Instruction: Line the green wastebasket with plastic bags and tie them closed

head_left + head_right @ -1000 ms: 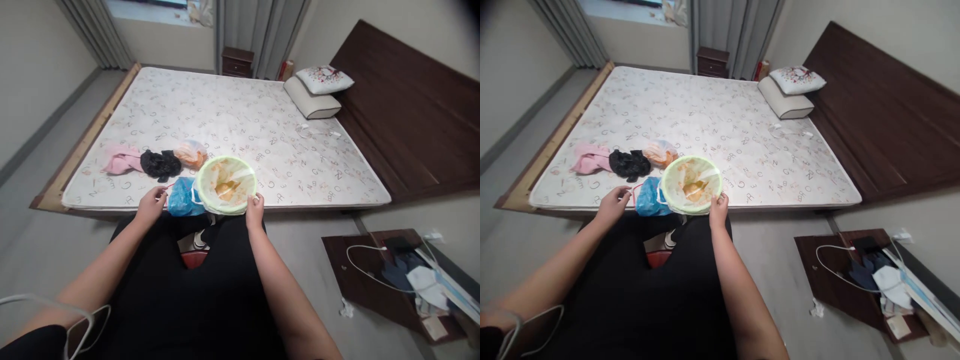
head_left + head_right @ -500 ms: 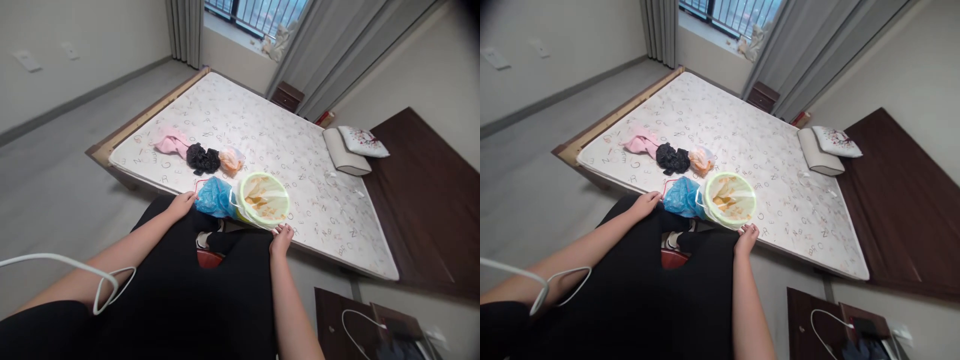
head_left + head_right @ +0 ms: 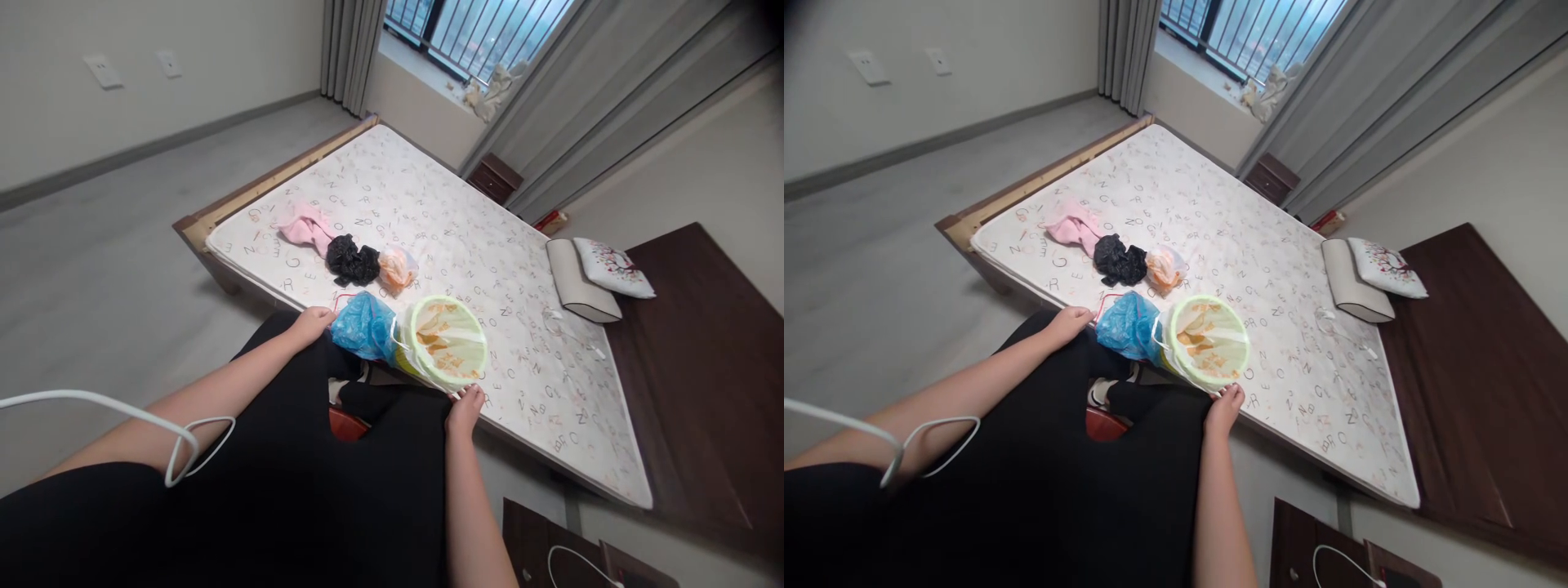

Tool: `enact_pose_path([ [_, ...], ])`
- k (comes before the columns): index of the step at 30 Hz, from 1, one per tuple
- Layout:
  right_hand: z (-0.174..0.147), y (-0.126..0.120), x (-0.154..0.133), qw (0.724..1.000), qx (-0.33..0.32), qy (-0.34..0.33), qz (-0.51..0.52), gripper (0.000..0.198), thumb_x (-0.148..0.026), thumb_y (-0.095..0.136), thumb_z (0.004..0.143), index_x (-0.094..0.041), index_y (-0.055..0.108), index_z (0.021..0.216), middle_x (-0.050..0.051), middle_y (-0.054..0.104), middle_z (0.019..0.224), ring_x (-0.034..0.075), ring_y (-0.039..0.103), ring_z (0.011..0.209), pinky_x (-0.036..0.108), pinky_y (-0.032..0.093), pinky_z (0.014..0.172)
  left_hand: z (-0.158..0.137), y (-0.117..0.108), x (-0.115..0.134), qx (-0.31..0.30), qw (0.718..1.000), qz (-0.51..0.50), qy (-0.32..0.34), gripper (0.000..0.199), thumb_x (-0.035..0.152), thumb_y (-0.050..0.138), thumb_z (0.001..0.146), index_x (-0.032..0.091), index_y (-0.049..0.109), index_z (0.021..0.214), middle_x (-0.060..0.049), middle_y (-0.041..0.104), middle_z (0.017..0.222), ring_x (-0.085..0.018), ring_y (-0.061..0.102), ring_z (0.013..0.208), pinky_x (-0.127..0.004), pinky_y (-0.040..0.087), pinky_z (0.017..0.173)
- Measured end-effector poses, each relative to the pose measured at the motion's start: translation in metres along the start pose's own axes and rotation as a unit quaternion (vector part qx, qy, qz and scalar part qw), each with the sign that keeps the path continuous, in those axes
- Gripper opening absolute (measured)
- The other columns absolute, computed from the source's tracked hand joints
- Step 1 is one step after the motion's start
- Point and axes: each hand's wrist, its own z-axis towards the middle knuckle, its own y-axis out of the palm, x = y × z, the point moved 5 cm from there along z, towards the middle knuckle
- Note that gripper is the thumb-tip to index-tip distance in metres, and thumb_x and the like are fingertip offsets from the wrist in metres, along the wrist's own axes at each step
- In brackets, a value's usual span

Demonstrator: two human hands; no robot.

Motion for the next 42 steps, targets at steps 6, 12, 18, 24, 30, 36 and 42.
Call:
enact_pose_path([
  [6,0.001,0.000,0.003,1.000,-0.011,-0.004,-0.023,0.049,-0.065,0.044,0.091,-0.023,0.051,0.116,0.006,0.059,0.111,0.019,0.064,0.096,0.027,0.056,0.065,0.002,0.000,-0.001,0.010,1.000,-0.009,-0.010,0.043,0.046,0.056,0.083,0.021,0.040,0.051,0.006,0.034,0.045,-0.011,0.031,0.050,-0.026,0.024,0.053],
  [12,0.002,0.002,0.006,0.999,-0.031,-0.015,-0.024,0.053,-0.066,0.043,0.093,-0.022,0.052,0.120,0.007,0.064,0.111,0.020,0.067,0.095,0.029,0.056,0.067,0.003,-0.001,-0.002,0.022,1.000,-0.011,-0.004,0.043,0.044,0.057,0.083,0.021,0.040,0.051,0.006,0.034,0.046,-0.011,0.031,0.050,-0.026,0.023,0.053],
  [18,0.003,0.002,0.006,0.998,-0.030,-0.013,-0.045,0.052,-0.065,0.042,0.093,-0.020,0.054,0.117,0.007,0.065,0.107,0.020,0.068,0.091,0.029,0.055,0.067,0.004,-0.001,-0.003,0.027,0.999,-0.017,-0.021,0.042,0.041,0.058,0.084,0.021,0.042,0.051,0.005,0.035,0.046,-0.011,0.032,0.049,-0.026,0.024,0.053],
  [24,0.001,0.003,0.003,0.998,-0.032,-0.016,-0.050,0.052,-0.066,0.040,0.094,-0.021,0.055,0.116,0.008,0.066,0.110,0.020,0.067,0.091,0.029,0.055,0.065,0.006,0.000,-0.008,0.029,0.999,-0.023,-0.021,0.043,0.044,0.058,0.084,0.021,0.041,0.052,0.005,0.035,0.045,-0.011,0.031,0.049,-0.026,0.024,0.053],
  [30,0.000,0.004,0.002,0.998,-0.037,-0.010,-0.042,0.053,-0.067,0.041,0.092,-0.021,0.054,0.115,0.008,0.065,0.112,0.021,0.066,0.094,0.029,0.056,0.065,0.006,0.000,-0.007,0.025,0.999,-0.015,-0.022,0.044,0.044,0.058,0.085,0.021,0.041,0.052,0.005,0.035,0.046,-0.011,0.031,0.049,-0.026,0.023,0.053],
  [36,-0.002,0.005,-0.001,0.998,-0.042,-0.012,-0.050,0.055,-0.069,0.039,0.092,-0.022,0.055,0.117,0.008,0.065,0.112,0.020,0.066,0.093,0.030,0.056,0.066,0.006,0.000,-0.007,0.027,0.999,-0.004,-0.018,0.044,0.043,0.059,0.084,0.021,0.038,0.052,0.005,0.034,0.047,-0.011,0.031,0.051,-0.027,0.023,0.054],
  [42,-0.001,0.005,0.002,0.998,-0.041,-0.014,-0.051,0.055,-0.068,0.039,0.093,-0.021,0.056,0.116,0.007,0.065,0.109,0.019,0.066,0.088,0.029,0.055,0.065,0.007,0.001,-0.010,0.021,0.999,-0.013,-0.021,0.045,0.046,0.058,0.084,0.022,0.038,0.053,0.006,0.033,0.047,-0.011,0.030,0.050,-0.027,0.022,0.053],
])
